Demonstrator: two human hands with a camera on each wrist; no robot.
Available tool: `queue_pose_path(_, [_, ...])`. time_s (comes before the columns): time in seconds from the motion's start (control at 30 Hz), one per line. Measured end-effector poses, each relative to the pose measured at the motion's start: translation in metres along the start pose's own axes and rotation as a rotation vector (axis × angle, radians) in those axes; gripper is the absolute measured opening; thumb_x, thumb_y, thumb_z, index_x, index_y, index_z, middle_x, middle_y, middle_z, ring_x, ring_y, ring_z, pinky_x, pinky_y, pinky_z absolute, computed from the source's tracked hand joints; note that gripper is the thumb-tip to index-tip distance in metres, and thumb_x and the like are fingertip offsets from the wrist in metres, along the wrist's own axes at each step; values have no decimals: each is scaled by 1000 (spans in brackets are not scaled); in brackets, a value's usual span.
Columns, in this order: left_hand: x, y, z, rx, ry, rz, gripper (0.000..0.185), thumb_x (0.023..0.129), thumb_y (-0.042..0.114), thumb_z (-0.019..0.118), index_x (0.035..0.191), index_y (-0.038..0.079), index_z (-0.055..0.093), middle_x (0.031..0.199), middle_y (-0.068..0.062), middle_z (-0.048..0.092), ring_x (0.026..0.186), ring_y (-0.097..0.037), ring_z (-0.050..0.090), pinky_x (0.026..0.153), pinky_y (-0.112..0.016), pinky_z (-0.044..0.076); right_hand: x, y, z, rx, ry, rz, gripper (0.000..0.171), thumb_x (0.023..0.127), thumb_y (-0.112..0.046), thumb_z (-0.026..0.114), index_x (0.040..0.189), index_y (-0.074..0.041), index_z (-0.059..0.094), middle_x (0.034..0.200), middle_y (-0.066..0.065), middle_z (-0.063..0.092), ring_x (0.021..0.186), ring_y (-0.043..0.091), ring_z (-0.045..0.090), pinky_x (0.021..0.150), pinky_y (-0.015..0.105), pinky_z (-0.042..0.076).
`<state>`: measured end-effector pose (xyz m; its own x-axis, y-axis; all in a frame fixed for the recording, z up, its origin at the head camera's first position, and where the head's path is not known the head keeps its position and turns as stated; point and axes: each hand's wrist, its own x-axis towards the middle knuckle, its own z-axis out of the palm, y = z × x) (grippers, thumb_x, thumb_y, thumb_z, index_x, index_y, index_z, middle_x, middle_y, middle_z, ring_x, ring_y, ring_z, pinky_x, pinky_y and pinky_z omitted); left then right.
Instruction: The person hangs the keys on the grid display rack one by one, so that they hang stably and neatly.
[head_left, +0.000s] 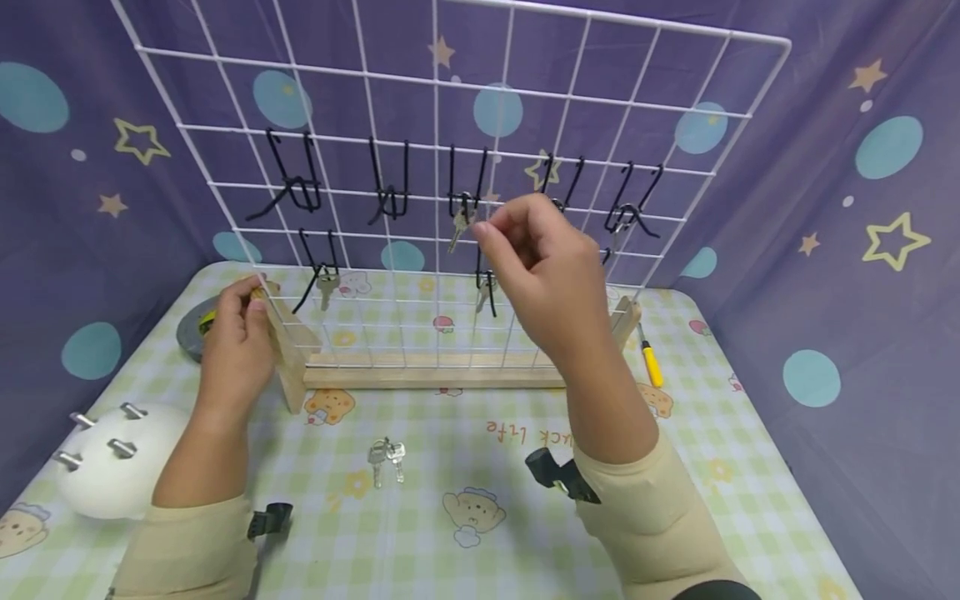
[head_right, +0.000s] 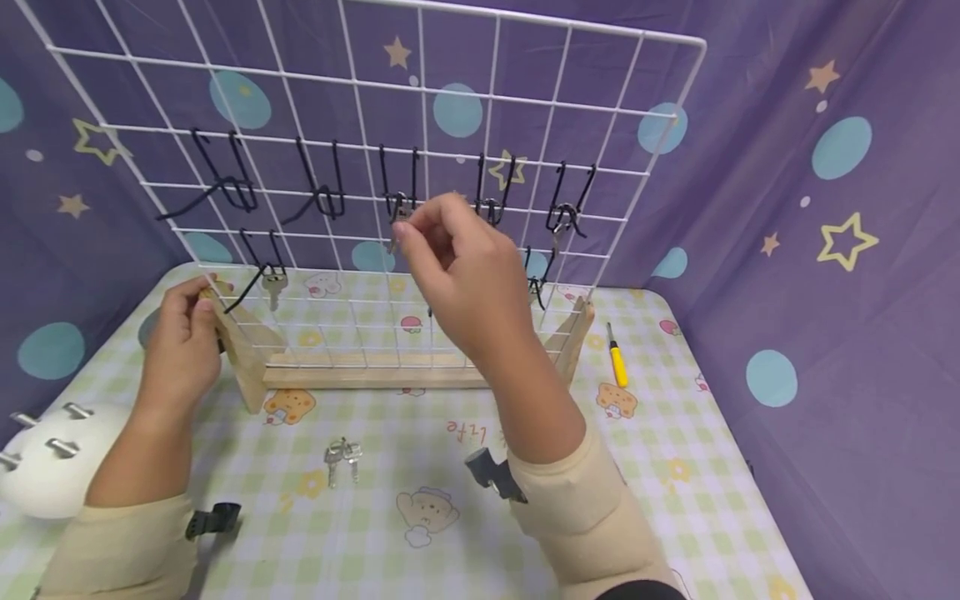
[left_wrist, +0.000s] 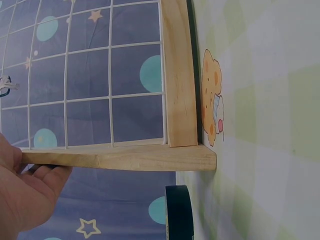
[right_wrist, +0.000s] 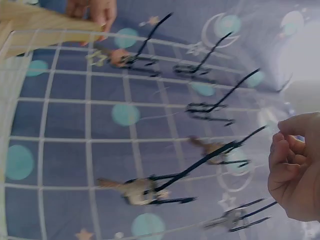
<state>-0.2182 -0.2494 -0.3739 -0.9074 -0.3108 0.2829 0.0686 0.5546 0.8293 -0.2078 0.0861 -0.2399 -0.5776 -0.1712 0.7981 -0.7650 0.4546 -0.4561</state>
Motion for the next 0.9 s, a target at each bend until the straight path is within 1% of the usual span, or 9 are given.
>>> queue_pose_path(0.07, [0,0,0,-1,-2,1,48,107,34,25,153,19,29,150,-17,43,133,-37,41,114,-52,28,-6,-8,-6,58,33,-90,16,95,-17,63,89,-3,61,67,1,53,55,7,42,48,20,35])
queue_pose_path(0.13, [0,0,0,1,-4,-2,48,107,34,25,153,19,29,150,-16,42,134,-36,40,115,-52,28,-12,-15,-9,154,15,-165,13,94,-11,62,87,0,61,67,3,53,54,8,41,47,20,34])
queue_pose_path(0.2, [0,0,0,3,-2,-3,48,107,34,25,153,19,29,150,-17,43,134,-37,40,115,-52,28,-18,-17,-7,238,-76,-210,11,93,-9,62,87,1,61,69,2,56,55,7,41,47,20,34])
queue_pose_path(0.27, [0,1,0,6,2,-7,48,107,35,25,153,20,29,150,-16,43,134,-36,40,115,-52,28,-25,-15,0,258,-228,-213,10,93,-11,62,89,-3,63,71,-1,58,58,5,43,49,20,36])
queue_pose_path(0.37, [1,1,0,5,5,-11,48,107,35,25,153,20,30,150,-15,43,133,-35,41,115,-50,29,-37,-4,17,178,-459,-144,10,97,-20,61,94,-12,65,74,-9,59,62,1,46,54,19,40])
queue_pose_path(0.43, [1,1,1,6,6,-12,48,107,35,25,153,20,30,150,-14,44,133,-33,41,114,-49,30,-45,3,30,86,-566,-83,11,99,-26,59,96,-18,65,74,-13,57,63,0,47,58,19,42])
queue_pose_path(0.57, [1,1,1,9,2,-11,49,107,36,25,153,20,30,150,-13,45,133,-32,42,114,-48,31,-62,15,52,-38,-726,-16,15,100,-35,56,99,-23,64,76,-16,59,63,0,49,61,21,44])
queue_pose_path(0.73, [1,1,0,0,11,-21,49,107,37,26,152,20,31,150,-14,44,133,-32,42,114,-48,30,-80,29,83,-115,-915,46,19,100,-42,53,103,-26,63,80,-18,60,65,1,52,61,21,44])
queue_pose_path(0.9, [2,-1,0,0,8,-29,49,107,36,26,153,21,30,150,-14,43,133,-33,41,115,-49,29,-96,42,115,-225,-1074,99,20,98,-45,56,101,-26,63,78,-17,60,67,3,53,60,21,43])
